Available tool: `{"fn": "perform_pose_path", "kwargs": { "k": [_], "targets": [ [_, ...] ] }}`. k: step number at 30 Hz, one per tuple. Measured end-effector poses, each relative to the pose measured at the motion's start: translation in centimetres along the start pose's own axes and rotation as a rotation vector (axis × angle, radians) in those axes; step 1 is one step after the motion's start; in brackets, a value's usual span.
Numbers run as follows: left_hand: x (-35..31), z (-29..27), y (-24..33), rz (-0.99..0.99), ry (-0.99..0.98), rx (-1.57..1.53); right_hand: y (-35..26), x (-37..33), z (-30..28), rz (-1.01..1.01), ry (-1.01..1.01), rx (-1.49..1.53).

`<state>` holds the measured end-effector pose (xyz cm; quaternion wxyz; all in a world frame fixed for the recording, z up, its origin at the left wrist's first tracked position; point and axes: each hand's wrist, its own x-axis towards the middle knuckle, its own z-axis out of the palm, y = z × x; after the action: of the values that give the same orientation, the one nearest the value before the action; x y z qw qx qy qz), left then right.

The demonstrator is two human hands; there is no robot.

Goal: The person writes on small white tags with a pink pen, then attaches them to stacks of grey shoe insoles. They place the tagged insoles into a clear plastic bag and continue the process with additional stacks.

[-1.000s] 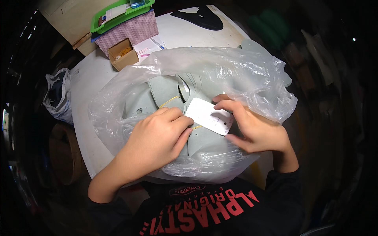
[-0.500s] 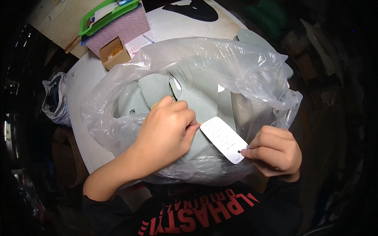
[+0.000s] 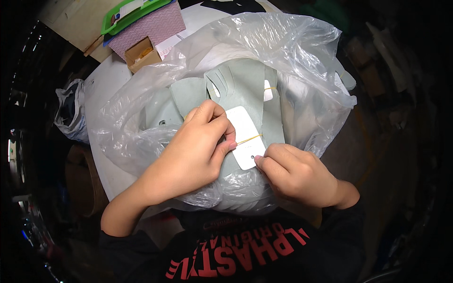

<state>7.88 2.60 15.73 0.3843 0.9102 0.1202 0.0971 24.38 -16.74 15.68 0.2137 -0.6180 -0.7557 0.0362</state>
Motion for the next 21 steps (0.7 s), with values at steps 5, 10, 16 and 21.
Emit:
{"fn": "perform_pose_path", "kwargs": {
  "k": [5,10,16,21],
  "targets": [
    [-2.5,-1.8,1.5,-0.196,0.039,0.062,0.1,-0.6,-1.9,0.166,-0.021,0.363],
    [-8.5,-6.0,2.9,-0.393,-0.243,0.321,1.4,-1.7,-3.5,0.054,-0.25,0.3],
    [-16.6,-9.6,3.5,-0.075,0.527,0.151,3.8,1.1,-2.8,-0.296,-0.284,0.564],
    [-27.3,-5.9,-3.0,-0.376,1.527,0.222,5.9,2.6,-1.2,-0.251,-0.01,0.887]
  ]
}}
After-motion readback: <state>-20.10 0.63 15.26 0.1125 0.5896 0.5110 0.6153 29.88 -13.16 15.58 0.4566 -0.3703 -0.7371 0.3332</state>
